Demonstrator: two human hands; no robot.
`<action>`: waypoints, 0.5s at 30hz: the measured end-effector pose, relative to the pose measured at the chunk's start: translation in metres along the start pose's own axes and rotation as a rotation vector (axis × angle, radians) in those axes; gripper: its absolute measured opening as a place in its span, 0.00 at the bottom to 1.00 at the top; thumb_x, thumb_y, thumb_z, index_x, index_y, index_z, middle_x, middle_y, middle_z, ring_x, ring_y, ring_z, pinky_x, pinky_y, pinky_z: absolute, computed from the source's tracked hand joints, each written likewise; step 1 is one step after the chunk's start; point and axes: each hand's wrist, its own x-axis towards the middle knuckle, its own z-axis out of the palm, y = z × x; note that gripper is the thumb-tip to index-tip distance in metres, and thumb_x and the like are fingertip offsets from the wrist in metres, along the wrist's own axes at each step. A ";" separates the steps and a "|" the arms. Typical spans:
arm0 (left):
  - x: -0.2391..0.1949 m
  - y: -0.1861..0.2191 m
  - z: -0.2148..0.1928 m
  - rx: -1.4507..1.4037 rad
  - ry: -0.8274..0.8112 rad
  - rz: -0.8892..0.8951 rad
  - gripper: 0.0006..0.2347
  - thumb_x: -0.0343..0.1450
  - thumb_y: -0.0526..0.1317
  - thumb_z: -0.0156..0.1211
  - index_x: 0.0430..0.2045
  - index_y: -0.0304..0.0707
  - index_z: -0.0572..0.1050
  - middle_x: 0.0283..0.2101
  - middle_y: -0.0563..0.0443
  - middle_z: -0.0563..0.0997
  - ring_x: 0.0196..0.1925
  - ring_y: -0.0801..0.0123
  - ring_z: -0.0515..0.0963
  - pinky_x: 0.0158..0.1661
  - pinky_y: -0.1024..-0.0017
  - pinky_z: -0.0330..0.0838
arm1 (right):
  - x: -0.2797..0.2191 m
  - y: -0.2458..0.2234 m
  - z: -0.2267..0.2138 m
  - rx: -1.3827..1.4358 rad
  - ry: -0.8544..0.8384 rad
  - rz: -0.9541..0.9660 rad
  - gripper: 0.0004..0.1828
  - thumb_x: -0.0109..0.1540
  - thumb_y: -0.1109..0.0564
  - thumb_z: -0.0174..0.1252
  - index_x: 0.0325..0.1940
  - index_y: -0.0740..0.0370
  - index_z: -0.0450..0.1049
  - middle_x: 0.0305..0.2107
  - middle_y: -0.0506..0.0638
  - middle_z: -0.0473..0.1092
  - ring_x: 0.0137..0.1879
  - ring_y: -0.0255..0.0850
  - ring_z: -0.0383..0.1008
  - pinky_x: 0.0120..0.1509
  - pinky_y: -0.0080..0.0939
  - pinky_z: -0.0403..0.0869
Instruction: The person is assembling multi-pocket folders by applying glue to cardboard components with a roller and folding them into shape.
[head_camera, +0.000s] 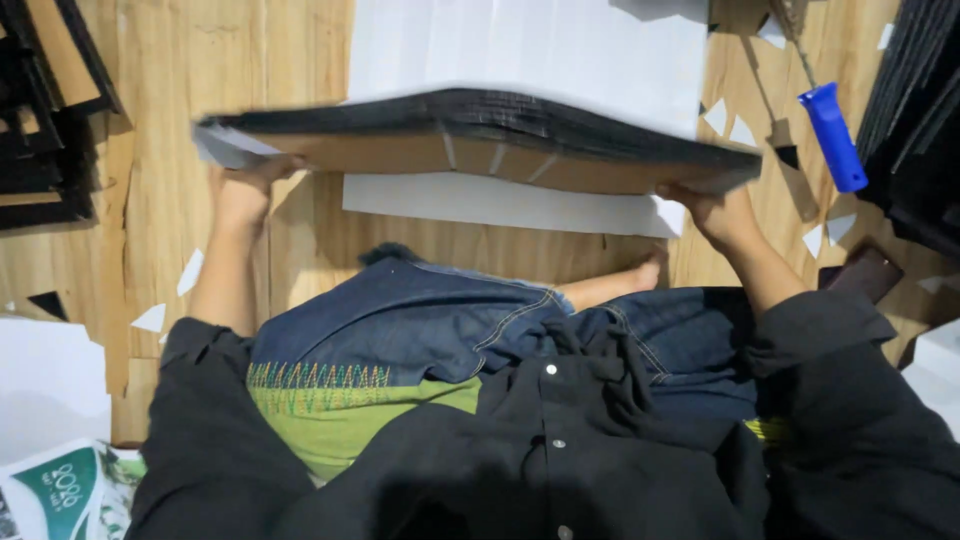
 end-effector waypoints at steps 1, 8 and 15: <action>0.011 -0.019 -0.004 -0.079 0.010 0.099 0.20 0.54 0.32 0.76 0.38 0.35 0.77 0.37 0.43 0.79 0.43 0.66 0.77 0.43 0.63 0.69 | -0.002 0.010 0.000 -0.002 0.021 0.061 0.27 0.54 0.62 0.66 0.55 0.75 0.67 0.50 0.69 0.65 0.60 0.66 0.60 0.65 0.62 0.57; 0.008 0.120 0.003 0.282 -0.065 0.064 0.20 0.53 0.42 0.77 0.33 0.38 0.73 0.35 0.57 0.79 0.35 0.75 0.77 0.30 0.73 0.72 | 0.038 -0.013 -0.007 0.488 0.152 0.073 0.31 0.51 0.59 0.64 0.56 0.61 0.62 0.49 0.49 0.68 0.55 0.39 0.70 0.61 0.39 0.71; 0.032 0.102 0.047 0.412 -0.154 -0.236 0.20 0.50 0.41 0.73 0.34 0.41 0.75 0.38 0.57 0.79 0.37 0.72 0.78 0.32 0.70 0.71 | 0.062 0.042 0.025 0.496 0.081 0.560 0.26 0.50 0.63 0.59 0.53 0.59 0.64 0.42 0.48 0.71 0.47 0.37 0.72 0.54 0.34 0.70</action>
